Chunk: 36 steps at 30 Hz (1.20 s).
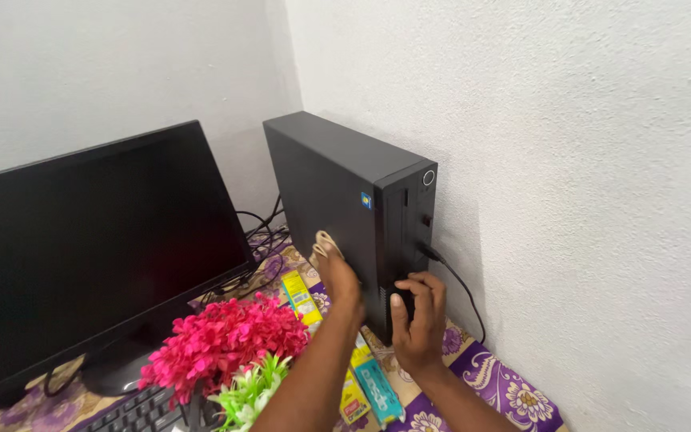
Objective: The person wipes the exterior of a desktop computer tower, then cleans two small potted artificial plants, and finally wipes several packaged stationery items on a desk. The person uses a cloth to clean each object individually and places them back on the desk.
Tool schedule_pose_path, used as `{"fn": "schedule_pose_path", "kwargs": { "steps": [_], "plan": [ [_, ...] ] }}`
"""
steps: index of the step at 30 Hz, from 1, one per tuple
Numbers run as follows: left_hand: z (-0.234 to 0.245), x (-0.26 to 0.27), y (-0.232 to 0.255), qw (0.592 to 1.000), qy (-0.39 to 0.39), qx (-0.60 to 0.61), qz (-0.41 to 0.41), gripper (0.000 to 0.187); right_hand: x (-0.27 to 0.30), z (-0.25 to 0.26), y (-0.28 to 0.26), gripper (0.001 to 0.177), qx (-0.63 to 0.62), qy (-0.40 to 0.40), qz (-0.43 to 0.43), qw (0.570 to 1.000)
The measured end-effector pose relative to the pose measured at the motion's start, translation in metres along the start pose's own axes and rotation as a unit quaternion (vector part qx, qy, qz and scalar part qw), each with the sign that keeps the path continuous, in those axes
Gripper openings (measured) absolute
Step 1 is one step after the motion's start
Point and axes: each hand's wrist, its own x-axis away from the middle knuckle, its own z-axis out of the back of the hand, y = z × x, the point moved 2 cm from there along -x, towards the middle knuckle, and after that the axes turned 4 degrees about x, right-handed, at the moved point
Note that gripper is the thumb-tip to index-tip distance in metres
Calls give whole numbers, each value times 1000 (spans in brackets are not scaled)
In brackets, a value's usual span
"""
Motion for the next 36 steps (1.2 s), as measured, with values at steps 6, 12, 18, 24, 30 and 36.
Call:
{"fn": "schedule_pose_path", "kwargs": {
  "steps": [6,12,18,24,30,36],
  "plan": [
    [5,78,17,999,-27,-26,-9,67,1,1,3,22,-12,3,-25,1000],
    [7,132,34,994,-85,-51,50,63,1,-2,8,26,-51,-2,-54,997],
    [1,133,50,992,-63,-104,-35,65,1,-1,5,25,-48,0,-38,998],
    [-19,72,64,977,-11,-151,-152,66,1,-4,7,23,-47,-13,-70,996],
    [-15,39,53,991,6,-119,-67,66,-1,-5,4,28,-30,-29,-110,993],
    [-15,76,64,976,-30,-132,-169,64,1,-2,-10,40,74,22,-7,997]
  ]
}}
